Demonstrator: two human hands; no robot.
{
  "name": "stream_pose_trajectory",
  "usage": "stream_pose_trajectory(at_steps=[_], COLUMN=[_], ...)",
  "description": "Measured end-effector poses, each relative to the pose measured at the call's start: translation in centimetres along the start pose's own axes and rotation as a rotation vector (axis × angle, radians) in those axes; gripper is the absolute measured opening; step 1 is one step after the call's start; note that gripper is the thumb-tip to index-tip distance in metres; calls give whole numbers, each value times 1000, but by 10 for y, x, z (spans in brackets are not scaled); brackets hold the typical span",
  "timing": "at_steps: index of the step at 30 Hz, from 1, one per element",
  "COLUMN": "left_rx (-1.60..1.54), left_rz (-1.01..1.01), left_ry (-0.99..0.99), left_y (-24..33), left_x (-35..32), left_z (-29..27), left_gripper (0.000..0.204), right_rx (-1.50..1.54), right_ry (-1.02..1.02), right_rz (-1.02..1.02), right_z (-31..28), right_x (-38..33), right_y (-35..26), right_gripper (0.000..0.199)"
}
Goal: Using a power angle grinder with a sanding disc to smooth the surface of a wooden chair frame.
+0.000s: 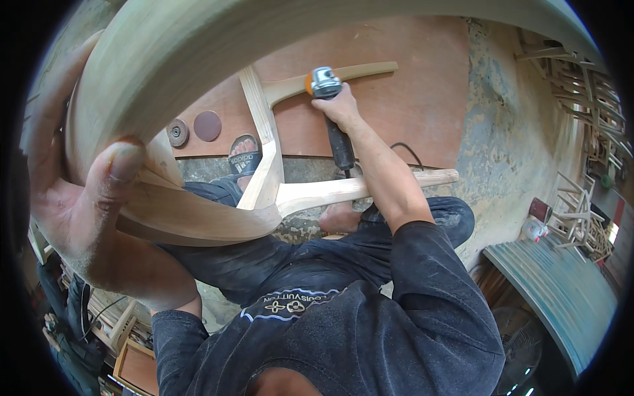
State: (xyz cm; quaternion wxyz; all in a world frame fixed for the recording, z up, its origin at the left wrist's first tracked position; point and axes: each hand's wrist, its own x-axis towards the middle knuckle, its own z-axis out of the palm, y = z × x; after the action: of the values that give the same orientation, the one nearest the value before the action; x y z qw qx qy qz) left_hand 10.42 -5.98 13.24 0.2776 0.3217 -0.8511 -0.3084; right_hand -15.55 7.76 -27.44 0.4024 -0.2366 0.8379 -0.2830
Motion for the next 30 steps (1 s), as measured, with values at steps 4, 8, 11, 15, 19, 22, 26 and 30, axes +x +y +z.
stream_pose_trajectory(at_steps=[4, 8, 11, 15, 19, 22, 26, 30], left_rx=[-8, -48, -81, -207, -339, -176, -148, -138], left_rz=[-43, -173, -150, -155, -143, -103, -116, -106], left_ry=[75, 237, 277, 254, 277, 208, 145, 128], left_y=[-4, 8, 7, 7, 10, 1, -6, -3], left_x=[-6, -1, -6, -10, -8, -5, -4, -2], left_z=[0, 27, 23, 22, 31, 15, 11, 7], left_gripper=[79, 80, 78, 79, 85, 88, 87, 84], right_rx=[236, 179, 221, 175, -13, 172, 188, 186], right_ry=[-129, -227, -377, -313, -359, -341, -260, -166], right_rz=[-83, -141, 68, -95, -74, -188, -139, 24], right_z=[11, 27, 47, 49, 40, 57, 4, -68], right_x=[15, 27, 13, 15, 23, 44, 35, 65], right_y=[-13, -23, -68, -71, -69, -44, -35, 7], right_gripper=[68, 59, 64, 68, 61, 55, 49, 46])
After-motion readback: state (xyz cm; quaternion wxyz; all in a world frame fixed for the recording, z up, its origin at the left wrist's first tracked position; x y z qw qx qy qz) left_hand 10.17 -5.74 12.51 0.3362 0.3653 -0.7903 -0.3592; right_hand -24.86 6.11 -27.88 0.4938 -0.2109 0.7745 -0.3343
